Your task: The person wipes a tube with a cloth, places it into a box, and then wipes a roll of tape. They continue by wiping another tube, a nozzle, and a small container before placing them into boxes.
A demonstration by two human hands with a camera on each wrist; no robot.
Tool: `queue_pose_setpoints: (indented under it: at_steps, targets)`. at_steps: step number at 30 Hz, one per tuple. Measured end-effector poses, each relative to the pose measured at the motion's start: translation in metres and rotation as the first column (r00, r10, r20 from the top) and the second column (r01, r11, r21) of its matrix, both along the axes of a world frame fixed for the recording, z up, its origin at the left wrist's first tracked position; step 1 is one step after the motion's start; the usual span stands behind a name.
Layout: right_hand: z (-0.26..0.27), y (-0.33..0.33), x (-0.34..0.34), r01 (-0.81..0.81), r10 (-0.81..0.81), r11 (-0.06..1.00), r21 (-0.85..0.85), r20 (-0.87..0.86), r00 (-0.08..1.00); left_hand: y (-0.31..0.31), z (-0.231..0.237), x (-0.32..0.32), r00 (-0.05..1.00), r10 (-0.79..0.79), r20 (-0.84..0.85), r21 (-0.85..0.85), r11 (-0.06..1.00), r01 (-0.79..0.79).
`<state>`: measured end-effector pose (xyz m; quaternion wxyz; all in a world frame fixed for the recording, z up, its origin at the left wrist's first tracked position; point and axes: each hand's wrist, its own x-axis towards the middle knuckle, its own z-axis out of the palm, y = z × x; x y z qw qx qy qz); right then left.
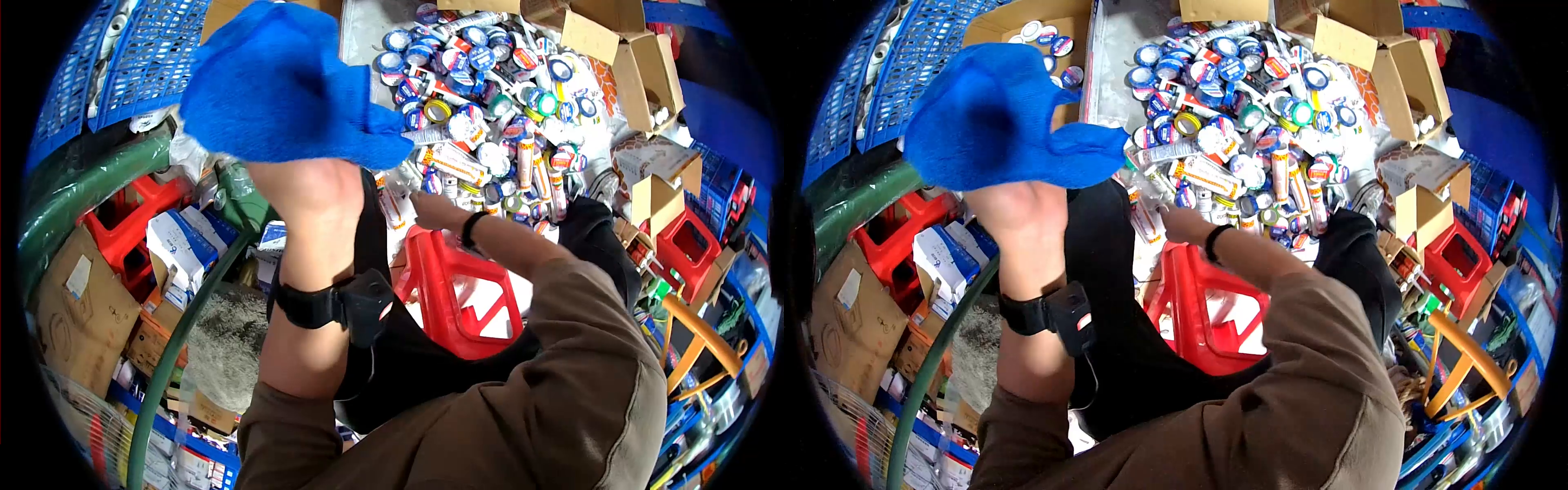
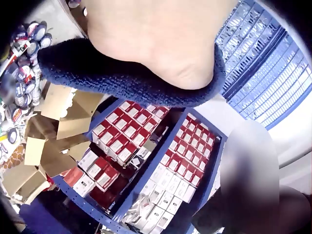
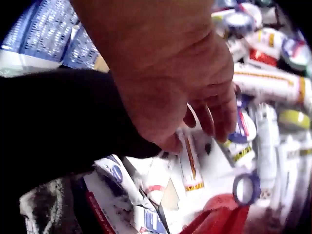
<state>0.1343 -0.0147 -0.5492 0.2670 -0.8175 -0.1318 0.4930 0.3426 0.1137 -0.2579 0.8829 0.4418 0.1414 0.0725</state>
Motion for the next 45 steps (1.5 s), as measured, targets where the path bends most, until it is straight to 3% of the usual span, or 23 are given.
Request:
queue_pose_setpoints:
  at_steps: [4,6,8,10,12,14,16,17,18,19,20,23,25,26,28,29,32,35,38,40,41,42,45]
  targets:
    - [-0.038,0.058,-0.045,0.263,-0.287,0.956,-0.128,-0.236,0.928,0.016,-0.004,-0.013,0.948,-0.121,0.296,0.217,0.975,0.056]
    - [-0.043,0.085,-0.053,0.372,-0.430,0.892,-0.258,-0.224,0.875,0.022,0.002,-0.021,0.981,-0.095,0.170,0.301,0.953,0.040]
    - [-0.046,0.102,-0.051,0.412,-0.492,0.837,-0.359,-0.167,0.854,0.029,0.003,-0.025,0.976,-0.088,0.197,0.084,0.994,0.072]
    - [-0.070,0.117,-0.053,0.382,-0.468,0.833,-0.401,-0.142,0.872,0.039,0.010,-0.035,0.974,-0.129,0.185,-0.335,0.924,0.186]
    - [-0.096,0.124,-0.052,0.459,-0.576,0.736,-0.497,-0.105,0.810,0.030,0.025,-0.037,0.984,-0.035,-0.177,0.193,0.979,0.070]
    - [-0.107,0.126,-0.050,0.410,-0.558,0.707,-0.577,-0.098,0.824,0.035,0.017,-0.036,0.992,-0.065,-0.104,0.379,0.920,0.100]
    - [-0.110,0.121,-0.034,0.410,-0.541,0.728,-0.550,-0.093,0.836,0.029,0.013,-0.026,0.992,0.073,0.100,0.732,0.670,-0.123]
    - [-0.107,0.118,-0.031,0.399,-0.524,0.747,-0.532,-0.102,0.845,0.041,0.019,-0.040,0.984,-0.163,-0.078,0.645,0.744,0.174]
    - [-0.102,0.115,-0.033,0.387,-0.510,0.764,-0.516,-0.116,0.852,0.042,0.017,-0.039,0.982,-0.168,-0.083,0.643,0.744,0.182]
    - [-0.095,0.110,-0.037,0.371,-0.493,0.781,-0.502,-0.132,0.860,0.041,0.013,-0.037,0.991,-0.128,0.040,0.276,0.954,0.112]
    - [-0.090,0.106,-0.039,0.353,-0.471,0.800,-0.485,-0.145,0.870,0.040,0.011,-0.035,0.990,-0.030,0.137,-0.146,0.988,0.051]
    - [-0.125,0.097,-0.059,0.504,-0.557,0.785,-0.361,-0.053,0.829,0.024,0.025,-0.029,0.994,0.051,0.097,-0.268,0.963,-0.023]
    - [-0.129,0.088,-0.063,0.559,-0.530,0.810,-0.179,0.184,0.827,0.019,0.018,-0.019,0.989,0.068,0.133,-0.116,0.992,-0.053]
    - [-0.134,0.083,-0.064,0.560,-0.530,0.809,-0.177,0.192,0.826,0.016,0.017,-0.015,0.982,0.083,0.168,0.039,0.995,-0.090]
    - [-0.154,0.074,-0.067,0.565,-0.573,0.809,-0.162,-0.004,0.820,0.009,0.027,-0.010,0.988,0.108,0.114,0.072,0.991,-0.117]
    - [-0.229,0.081,-0.105,0.316,-0.276,0.925,-0.209,0.200,0.940,0.009,0.026,-0.010,0.984,0.153,0.095,0.065,0.985,-0.160]
    - [-0.053,0.085,-0.028,0.407,-0.476,0.830,-0.381,-0.104,0.874,0.012,0.022,-0.014,0.968,0.248,0.039,0.024,0.968,-0.249]
    - [-0.069,0.105,-0.038,0.371,-0.443,0.834,-0.408,-0.095,0.892,0.023,0.022,-0.018,0.985,0.113,0.130,0.272,0.951,-0.145]
    - [-0.084,0.118,-0.040,0.396,-0.486,0.791,-0.466,-0.088,0.869,0.031,0.027,-0.022,0.990,0.110,0.093,0.135,0.983,-0.122]
    - [-0.109,0.127,-0.042,0.435,-0.550,0.716,-0.546,-0.056,0.834,0.036,0.030,-0.028,0.993,0.027,0.111,-0.309,0.951,0.009]
    - [-0.133,0.130,-0.035,0.524,-0.655,0.632,-0.572,-0.032,0.755,0.041,0.029,-0.012,0.994,0.094,0.055,-0.049,0.995,-0.092]
    - [-0.118,0.125,-0.022,0.469,-0.598,0.700,-0.539,-0.083,0.797,0.048,0.032,-0.008,0.994,0.093,0.053,-0.041,0.995,-0.091]
    - [-0.086,0.112,0.000,0.425,-0.553,0.766,-0.482,-0.158,0.818,0.053,0.037,-0.009,0.996,0.066,-0.056,-0.296,0.952,-0.080]
